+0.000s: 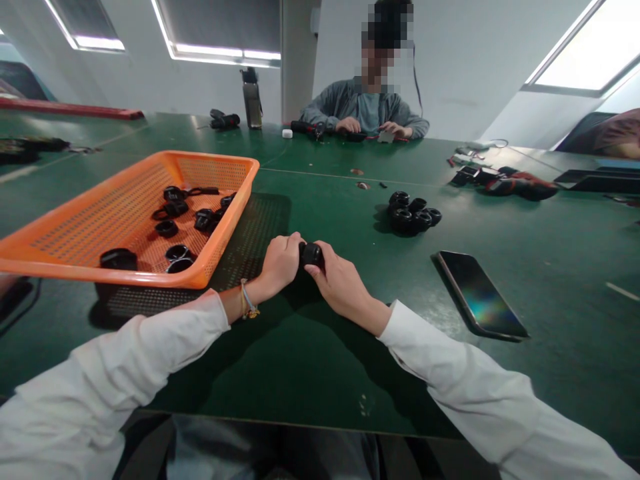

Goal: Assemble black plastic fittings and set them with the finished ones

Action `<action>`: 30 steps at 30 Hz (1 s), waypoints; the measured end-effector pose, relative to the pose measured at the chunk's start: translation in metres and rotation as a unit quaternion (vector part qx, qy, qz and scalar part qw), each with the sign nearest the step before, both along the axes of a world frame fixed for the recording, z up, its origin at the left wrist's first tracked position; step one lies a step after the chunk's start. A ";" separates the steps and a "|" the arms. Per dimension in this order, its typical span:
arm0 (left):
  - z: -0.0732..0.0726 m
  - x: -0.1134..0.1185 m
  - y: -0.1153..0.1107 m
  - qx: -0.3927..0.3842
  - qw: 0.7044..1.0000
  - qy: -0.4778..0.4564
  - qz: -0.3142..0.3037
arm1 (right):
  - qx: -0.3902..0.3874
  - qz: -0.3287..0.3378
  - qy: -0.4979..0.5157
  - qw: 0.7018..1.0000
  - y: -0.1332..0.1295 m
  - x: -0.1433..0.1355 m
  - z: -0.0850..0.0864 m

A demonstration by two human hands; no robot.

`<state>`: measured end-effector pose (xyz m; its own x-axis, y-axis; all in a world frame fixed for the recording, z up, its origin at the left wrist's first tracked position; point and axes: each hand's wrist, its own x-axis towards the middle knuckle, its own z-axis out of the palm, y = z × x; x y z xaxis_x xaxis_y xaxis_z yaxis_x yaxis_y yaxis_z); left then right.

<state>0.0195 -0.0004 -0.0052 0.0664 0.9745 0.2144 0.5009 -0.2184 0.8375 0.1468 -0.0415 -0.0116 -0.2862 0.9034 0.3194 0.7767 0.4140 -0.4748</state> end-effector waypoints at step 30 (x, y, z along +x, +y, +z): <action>-0.003 -0.004 -0.001 0.049 0.969 0.241 -0.028 | 0.064 0.082 -0.050 0.993 0.008 0.016 0.001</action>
